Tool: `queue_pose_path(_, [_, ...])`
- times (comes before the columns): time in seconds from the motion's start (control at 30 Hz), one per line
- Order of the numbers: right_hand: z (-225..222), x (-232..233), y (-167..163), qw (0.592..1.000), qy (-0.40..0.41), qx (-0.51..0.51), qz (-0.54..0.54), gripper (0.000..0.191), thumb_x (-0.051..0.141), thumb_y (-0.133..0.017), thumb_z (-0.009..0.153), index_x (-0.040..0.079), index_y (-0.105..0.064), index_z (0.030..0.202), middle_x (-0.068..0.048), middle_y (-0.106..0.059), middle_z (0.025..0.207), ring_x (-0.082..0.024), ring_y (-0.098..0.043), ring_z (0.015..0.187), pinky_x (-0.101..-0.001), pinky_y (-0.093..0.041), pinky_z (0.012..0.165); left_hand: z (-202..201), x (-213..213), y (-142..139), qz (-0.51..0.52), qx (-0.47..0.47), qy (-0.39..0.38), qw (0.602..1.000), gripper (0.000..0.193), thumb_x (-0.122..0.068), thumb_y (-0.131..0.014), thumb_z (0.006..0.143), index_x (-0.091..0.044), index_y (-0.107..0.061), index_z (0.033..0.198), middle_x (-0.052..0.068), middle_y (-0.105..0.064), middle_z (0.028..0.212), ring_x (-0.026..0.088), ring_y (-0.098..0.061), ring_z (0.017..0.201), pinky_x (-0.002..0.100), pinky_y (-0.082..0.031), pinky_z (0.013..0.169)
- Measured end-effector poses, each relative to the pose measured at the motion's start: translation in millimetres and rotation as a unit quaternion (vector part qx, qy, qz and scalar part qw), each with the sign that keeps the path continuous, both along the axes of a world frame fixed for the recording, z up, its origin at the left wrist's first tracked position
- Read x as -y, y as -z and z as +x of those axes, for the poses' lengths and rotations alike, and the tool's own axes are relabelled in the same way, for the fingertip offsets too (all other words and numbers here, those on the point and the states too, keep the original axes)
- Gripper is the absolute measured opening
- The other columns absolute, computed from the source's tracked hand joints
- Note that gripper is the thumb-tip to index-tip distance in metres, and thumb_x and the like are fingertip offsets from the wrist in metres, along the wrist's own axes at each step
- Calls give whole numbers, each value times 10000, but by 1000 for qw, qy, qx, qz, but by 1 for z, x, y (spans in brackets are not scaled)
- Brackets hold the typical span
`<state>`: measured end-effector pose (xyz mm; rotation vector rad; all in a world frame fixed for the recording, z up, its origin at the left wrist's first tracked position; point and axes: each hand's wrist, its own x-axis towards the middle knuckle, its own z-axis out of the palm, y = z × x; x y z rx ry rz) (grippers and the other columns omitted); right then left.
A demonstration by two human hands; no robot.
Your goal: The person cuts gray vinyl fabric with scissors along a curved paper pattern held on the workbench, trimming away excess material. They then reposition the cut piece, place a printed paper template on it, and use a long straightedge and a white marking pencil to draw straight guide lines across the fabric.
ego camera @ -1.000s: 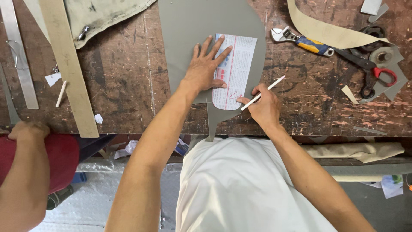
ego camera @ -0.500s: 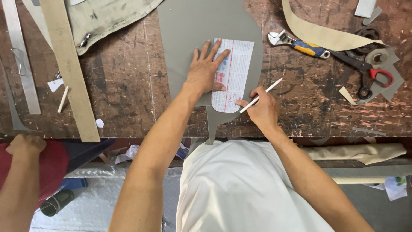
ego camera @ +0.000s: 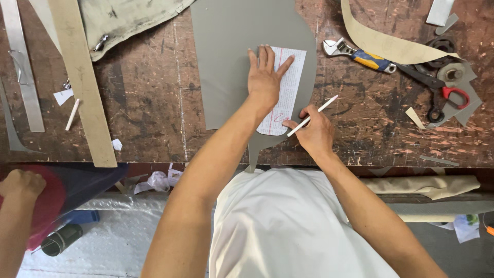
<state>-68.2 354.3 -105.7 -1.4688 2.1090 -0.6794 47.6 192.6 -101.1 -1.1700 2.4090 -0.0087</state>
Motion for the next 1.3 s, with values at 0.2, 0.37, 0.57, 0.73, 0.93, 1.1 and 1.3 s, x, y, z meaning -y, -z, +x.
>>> queue_pose_path(0.2, [-2, -1, 5, 1000, -2, 2, -15, 541, 440, -942, 705, 59, -606, 891, -83, -649, 727, -282, -644, 657, -429, -484, 597, -19, -4, 6, 3, 14, -40, 999, 940, -259, -621, 927, -312, -12, 1641, 343, -200, 1602, 507, -203, 1475, 667, -178, 1124])
queue_pose_path(0.37, [-2, 0, 3, 1000, -3, 1, -17, 538, 445, -938, 709, 59, -613, 895, -90, -649, 725, -297, -645, 667, -442, -484, 602, -26, -8, 2, 6, 27, -42, 999, 900, -280, -591, 943, -254, -21, 1640, 398, -199, 1575, 562, -216, 1455, 653, -169, 1136])
queue_pose_path(0.57, [-4, 1, -11, 999, -3, 35, 13, 500, 425, -917, 744, 57, -618, 902, -94, -660, 717, -280, -652, 650, -415, -490, 601, -23, -8, 2, 8, 30, -25, 999, 931, -248, -613, 930, -248, -32, 1657, 403, -214, 1574, 556, -229, 1456, 649, -202, 1128])
queue_pose_path(0.73, [-59, 1, -14, 986, -3, 149, 70, 224, 275, -773, 939, 81, -668, 975, -56, -678, 800, -189, -644, 659, -339, -512, 551, -19, -4, -2, -5, 13, -20, 1000, 937, -249, -629, 931, -289, -29, 1650, 368, -224, 1576, 518, -254, 1458, 615, -256, 1130])
queue_pose_path(0.93, [-216, 16, -16, 975, 119, -109, -153, 131, 14, -769, 1020, 20, -641, 997, -83, -640, 999, -222, -588, 921, -372, -468, 826, -7, -2, -13, 20, 11, 4, 1000, 1049, -247, -705, 861, -285, -19, 1653, 360, -220, 1568, 501, -245, 1460, 596, -290, 1112])
queue_pose_path(1.1, [-281, 19, -20, 967, 174, -142, -120, 206, -83, -729, 953, -7, -603, 1097, -106, -703, 1082, -195, -709, 1060, -378, -534, 934, -6, 0, -10, 10, -7, 8, 1000, 1068, -228, -732, 832, -308, -41, 1643, 335, -246, 1563, 482, -263, 1454, 598, -313, 1094])
queue_pose_path(1.3, [-293, 7, -20, 974, 165, -142, -65, 200, -21, -797, 1010, -17, -638, 1131, -129, -709, 1065, -228, -695, 1020, -384, -544, 891, 7, 2, -3, -23, -69, 22, 997, 1192, -228, -816, 769, -300, -12, 1646, 322, -311, 1540, 452, -314, 1440, 610, -335, 1098])
